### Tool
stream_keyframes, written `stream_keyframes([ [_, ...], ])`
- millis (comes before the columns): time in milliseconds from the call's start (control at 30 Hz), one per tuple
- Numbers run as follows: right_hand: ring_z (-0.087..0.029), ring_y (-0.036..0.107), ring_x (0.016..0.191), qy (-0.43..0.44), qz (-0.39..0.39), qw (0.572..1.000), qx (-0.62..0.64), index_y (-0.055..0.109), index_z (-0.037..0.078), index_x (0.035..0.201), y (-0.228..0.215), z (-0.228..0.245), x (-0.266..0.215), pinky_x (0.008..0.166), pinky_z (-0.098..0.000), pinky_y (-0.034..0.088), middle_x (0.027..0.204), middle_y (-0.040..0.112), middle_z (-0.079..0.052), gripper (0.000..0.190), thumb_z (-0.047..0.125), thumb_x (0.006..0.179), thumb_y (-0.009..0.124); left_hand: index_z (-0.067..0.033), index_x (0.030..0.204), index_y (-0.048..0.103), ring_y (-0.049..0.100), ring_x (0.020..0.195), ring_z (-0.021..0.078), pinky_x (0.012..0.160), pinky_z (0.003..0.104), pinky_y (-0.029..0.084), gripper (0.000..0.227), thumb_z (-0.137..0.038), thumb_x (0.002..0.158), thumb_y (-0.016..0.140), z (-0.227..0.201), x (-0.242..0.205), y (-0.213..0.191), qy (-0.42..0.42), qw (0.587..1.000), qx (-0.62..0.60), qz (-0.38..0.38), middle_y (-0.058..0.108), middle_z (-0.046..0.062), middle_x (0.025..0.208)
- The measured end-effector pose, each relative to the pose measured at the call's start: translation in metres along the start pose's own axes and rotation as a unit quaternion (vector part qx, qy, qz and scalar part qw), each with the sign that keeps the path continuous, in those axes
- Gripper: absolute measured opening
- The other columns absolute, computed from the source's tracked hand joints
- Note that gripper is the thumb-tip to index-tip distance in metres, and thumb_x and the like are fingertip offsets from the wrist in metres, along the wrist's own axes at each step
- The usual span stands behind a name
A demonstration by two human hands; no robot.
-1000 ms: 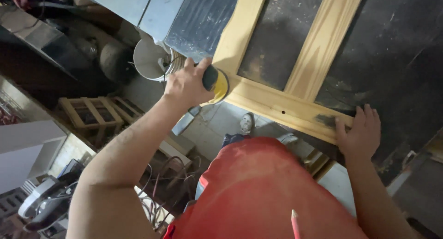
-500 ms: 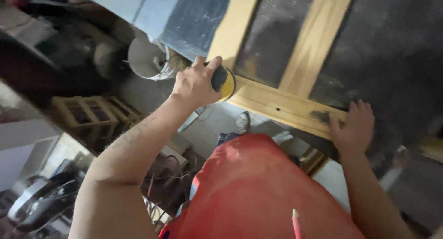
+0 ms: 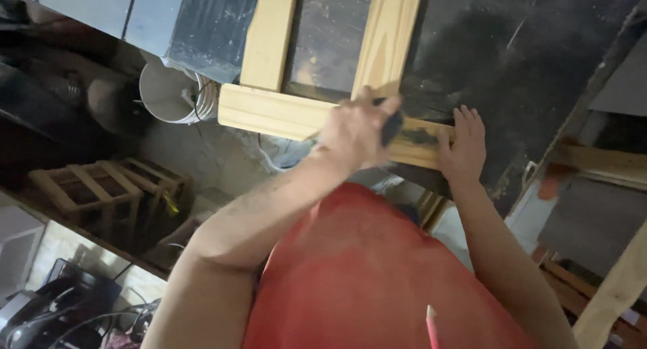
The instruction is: Sanding a wooden frame using an orbital sander on a table saw surface.
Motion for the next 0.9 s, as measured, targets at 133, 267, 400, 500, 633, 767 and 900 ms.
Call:
stream_keyframes([
  [133,-0.045,0.039,0.149,0.044,-0.01,0.988,0.148,0.047,0.003,0.162,-0.008,-0.02,-0.015,0.125,-0.057,0.029,0.16,0.047,-0.023,0.048,0.024,0.12,0.054,-0.0316,0.149,0.05,0.077,0.097,0.041,0.081,0.048,0.066,0.083,-0.049,0.075,0.085,-0.055,0.017,0.02,0.063,0.998,-0.026,-0.006,0.061,0.012,0.122],
  [267,-0.047,0.03,0.154,0.028,0.06,0.983,0.169,0.033,0.003,0.167,-0.033,-0.012,-0.03,0.127,-0.0612,0.023,0.166,0.037,-0.025,0.071,0.029,0.109,0.065,-0.0334,0.153,0.043,0.077,0.098,0.0387,0.084,0.047,0.066,0.089,-0.053,0.076,0.085,-0.084,0.023,0.033,0.081,0.997,-0.003,-0.011,0.059,0.01,0.123],
  [400,-0.045,0.031,0.155,0.101,0.166,0.969,0.151,0.024,0.016,0.173,-0.04,-0.022,-0.036,0.126,-0.0609,0.026,0.168,0.033,-0.022,0.109,0.045,0.085,0.083,-0.0335,0.152,0.045,0.077,0.092,0.0417,0.079,0.048,0.064,0.08,-0.035,0.078,0.077,-0.066,-0.004,0.014,0.062,0.998,-0.031,-0.002,0.061,0.012,0.12],
  [500,-0.041,0.033,0.155,0.094,0.174,0.969,0.147,0.027,0.015,0.172,-0.036,-0.029,-0.037,0.127,-0.0559,0.027,0.168,0.036,-0.019,0.119,0.047,0.076,0.089,-0.0346,0.15,0.05,0.076,0.094,0.0444,0.076,0.051,0.063,0.079,-0.031,0.075,0.074,-0.035,-0.022,-0.013,0.01,0.999,-0.022,0.027,0.06,0.018,0.132],
  [633,-0.035,0.038,0.153,0.072,0.157,0.972,0.156,0.029,0.016,0.172,-0.031,-0.036,-0.04,0.126,-0.0467,0.031,0.169,0.037,-0.017,0.124,0.054,0.071,0.089,-0.0284,0.139,0.054,0.076,0.096,0.0461,0.076,0.056,0.062,0.078,-0.046,0.069,0.082,0.034,-0.035,-0.002,-0.08,0.997,-0.016,-0.001,0.065,0.02,0.128],
  [767,-0.038,0.035,0.154,0.087,0.144,0.972,0.167,0.035,0.009,0.168,-0.038,-0.023,-0.037,0.132,-0.0504,0.018,0.165,0.042,-0.017,0.116,0.045,0.073,0.093,-0.0363,0.14,0.05,0.075,0.099,0.0487,0.079,0.058,0.062,0.079,-0.052,0.069,0.08,0.115,-0.039,0.011,-0.145,0.989,-0.025,-0.009,0.06,0.02,0.137],
  [900,-0.04,0.033,0.155,0.094,0.151,0.969,0.172,0.034,0.009,0.167,-0.033,-0.023,-0.039,0.133,-0.0538,0.012,0.165,0.04,-0.017,0.117,0.045,0.072,0.093,-0.0353,0.153,0.047,0.074,0.106,0.0471,0.088,0.057,0.06,0.095,-0.063,0.068,0.077,0.194,-0.051,0.006,-0.253,0.967,-0.013,-0.013,0.062,0.016,0.129],
])
Point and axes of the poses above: each hand's wrist, its own x-axis towards the middle knuckle, its own y-axis out of the palm, z = x × y, the point moved 6 cm from there along x, towards the middle knuckle
